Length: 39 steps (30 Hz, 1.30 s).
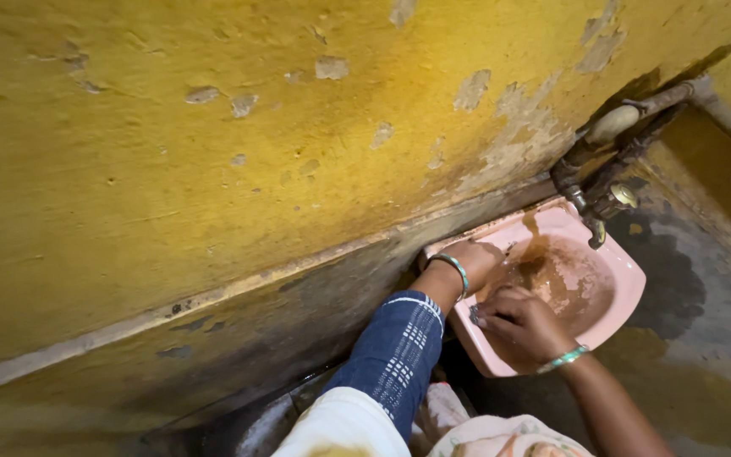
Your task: The person cleans a small pink wall-mounted sink by hand using a piece of mesh and water from the tap.
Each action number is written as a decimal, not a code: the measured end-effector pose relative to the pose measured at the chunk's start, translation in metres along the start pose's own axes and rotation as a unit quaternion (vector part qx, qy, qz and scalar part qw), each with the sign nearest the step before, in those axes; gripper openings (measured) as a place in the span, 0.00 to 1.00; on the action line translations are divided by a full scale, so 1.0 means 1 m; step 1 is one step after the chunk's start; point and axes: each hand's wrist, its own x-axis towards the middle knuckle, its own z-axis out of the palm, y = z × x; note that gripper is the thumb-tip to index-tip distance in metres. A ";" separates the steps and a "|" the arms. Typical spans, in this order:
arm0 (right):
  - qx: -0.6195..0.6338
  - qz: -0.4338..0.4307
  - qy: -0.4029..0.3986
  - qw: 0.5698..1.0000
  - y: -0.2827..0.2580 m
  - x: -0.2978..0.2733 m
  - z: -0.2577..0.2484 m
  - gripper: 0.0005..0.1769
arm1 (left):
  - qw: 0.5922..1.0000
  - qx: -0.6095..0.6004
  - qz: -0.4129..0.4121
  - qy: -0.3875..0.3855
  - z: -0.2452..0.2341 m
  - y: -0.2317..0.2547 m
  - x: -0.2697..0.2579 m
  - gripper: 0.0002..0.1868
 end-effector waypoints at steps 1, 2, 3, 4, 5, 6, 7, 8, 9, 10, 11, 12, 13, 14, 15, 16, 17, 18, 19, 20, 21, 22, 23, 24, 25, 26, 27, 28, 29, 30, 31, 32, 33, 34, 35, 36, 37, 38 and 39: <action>0.010 -0.022 -0.012 1.000 0.000 -0.002 -0.002 0.08 | 1.000 0.007 0.015 0.016 0.001 0.000 0.000 0.17; -0.002 -0.010 -0.005 1.000 0.001 0.001 -0.001 0.09 | 1.000 0.002 -0.005 -0.003 0.000 0.000 0.001 0.16; -0.014 0.003 0.001 1.000 0.001 0.005 0.002 0.09 | 0.999 -0.004 -0.025 -0.024 0.000 0.002 0.000 0.16; -0.025 0.017 0.007 1.000 0.001 0.006 0.004 0.10 | 0.998 -0.010 -0.044 -0.044 -0.002 0.003 0.000 0.16; -0.018 0.021 0.021 0.999 0.000 0.004 0.008 0.10 | 0.999 0.003 -0.032 -0.039 -0.004 0.005 -0.001 0.16; -0.011 0.025 0.036 0.999 -0.001 0.003 0.012 0.10 | 0.999 0.017 -0.020 -0.035 -0.006 0.007 -0.001 0.15; -0.004 0.026 0.052 0.998 -0.001 0.006 0.014 0.10 | 0.999 0.033 -0.008 -0.028 -0.010 0.007 -0.001 0.15; -0.023 -0.009 0.038 0.999 0.000 0.006 0.011 0.10 | 0.999 0.038 -0.006 -0.026 -0.015 0.008 -0.003 0.14; -0.040 -0.043 0.024 0.998 0.001 0.001 0.004 0.09 | 0.999 0.040 -0.006 -0.027 -0.018 0.012 -0.007 0.14; -0.056 -0.077 0.009 0.995 0.002 -0.004 -0.001 0.09 | 0.999 0.043 -0.005 -0.027 -0.022 0.016 -0.012 0.14; -0.042 -0.058 -0.005 0.997 0.002 -0.004 -0.004 0.09 | 0.998 0.037 -0.019 -0.048 -0.029 0.019 -0.013 0.14; -0.028 -0.039 -0.019 0.999 0.002 -0.006 -0.006 0.09 | 0.997 0.031 -0.033 -0.069 -0.034 0.023 -0.014 0.15; -0.012 -0.019 -0.034 0.999 0.001 -0.007 -0.006 0.09 | 0.994 0.024 -0.049 -0.091 -0.038 0.024 -0.017 0.15; -0.016 -0.007 -0.020 1.000 0.001 -0.004 -0.005 0.09 | 0.994 0.025 -0.048 -0.092 -0.040 0.025 -0.017 0.15; -0.018 0.005 -0.007 1.000 0.000 0.001 -0.001 0.10 | 0.994 0.028 -0.049 -0.094 -0.040 0.025 -0.016 0.16; -0.019 0.017 0.007 1.000 -0.002 0.005 0.002 0.10 | 0.994 0.030 -0.050 -0.096 -0.038 0.025 -0.014 0.16; -0.013 0.039 0.018 0.999 -0.003 0.007 0.006 0.10 | 0.995 0.015 -0.052 -0.082 -0.034 0.023 -0.012 0.17; -0.008 0.062 0.029 0.998 -0.005 0.007 0.010 0.10 | 0.996 0.000 -0.054 -0.069 -0.030 0.021 -0.010 0.18; -0.003 0.084 0.040 0.996 -0.006 0.008 0.013 0.10 | 0.997 -0.015 -0.057 -0.055 -0.027 0.018 -0.009 0.18; -0.024 0.074 0.027 0.997 -0.005 0.008 0.012 0.11 | 0.998 -0.002 -0.044 -0.052 -0.025 0.017 -0.008 0.19; -0.045 0.064 0.012 0.997 -0.004 0.003 0.008 0.12 | 0.998 0.010 -0.033 -0.050 -0.023 0.017 -0.010 0.24; -0.066 0.054 -0.003 0.996 -0.002 0.000 0.005 0.13 | 0.998 0.022 -0.022 -0.049 -0.022 0.016 -0.013 0.30; -0.060 0.034 -0.019 0.997 -0.001 -0.006 0.002 0.11 | 0.998 0.006 -0.037 -0.053 -0.024 0.017 -0.015 0.24; -0.054 0.014 -0.035 0.998 0.001 -0.011 -0.001 0.10 | 0.997 -0.011 -0.051 -0.057 -0.026 0.018 -0.015 0.21; -0.051 -0.005 -0.049 0.998 0.003 -0.014 -0.005 0.09 | 0.996 -0.028 -0.062 -0.060 -0.030 0.019 -0.013 0.20; -0.061 -0.011 -0.062 0.996 0.004 -0.013 -0.008 0.10 | 0.996 -0.022 -0.059 -0.060 -0.033 0.021 -0.012 0.20; -0.069 -0.016 -0.076 0.995 0.004 -0.013 -0.010 0.10 | 0.996 -0.015 -0.056 -0.063 -0.034 0.021 -0.013 0.20; -0.077 -0.022 -0.090 0.993 0.004 -0.012 -0.013 0.11 | 0.996 -0.009 -0.054 -0.065 -0.034 0.022 -0.014 0.20; -0.077 -0.018 -0.067 0.995 0.002 -0.009 -0.011 0.11 | 0.996 -0.002 -0.052 -0.068 -0.033 0.021 -0.015 0.19; -0.077 -0.014 -0.045 0.996 0.000 -0.004 -0.008 0.11 | 0.996 0.006 -0.050 -0.072 -0.032 0.020 -0.015 0.19; -0.078 -0.009 -0.022 0.997 -0.001 -0.002 -0.005 0.12 | 0.996 0.012 -0.046 -0.075 -0.028 0.019 -0.013 0.19; -0.073 -0.003 -0.006 0.997 -0.003 0.001 -0.001 0.12 | 0.997 0.015 -0.035 -0.063 -0.024 0.016 -0.011 0.18; -0.067 0.004 0.008 0.998 -0.004 0.004 0.005 0.11 | 0.998 0.017 -0.025 -0.050 -0.020 0.013 -0.009 0.18; -0.061 0.010 0.023 0.998 -0.004 0.005 0.007 0.11 | 0.999 0.018 -0.015 -0.037 -0.015 0.010 -0.007 0.17; -0.078 -0.004 0.005 0.997 -0.005 0.004 0.006 0.11 | 0.999 0.025 -0.014 -0.034 -0.010 0.008 -0.005 0.17; -0.096 -0.019 -0.013 0.995 -0.004 0.000 0.001 0.10 | 0.999 0.031 -0.013 -0.031 -0.007 0.006 -0.004 0.16; -0.112 -0.031 -0.030 0.993 -0.005 -0.005 -0.002 0.10 | 0.999 0.036 -0.011 -0.030 -0.004 0.006 -0.004 0.16; -0.115 -0.036 -0.046 0.992 -0.006 -0.009 -0.005 0.11 | 0.999 0.036 -0.011 -0.037 -0.003 0.006 -0.005 0.16; -0.120 -0.042 -0.061 0.990 -0.007 -0.012 -0.010 0.12 | 0.998 0.035 -0.011 -0.041 -0.004 0.006 -0.004 0.16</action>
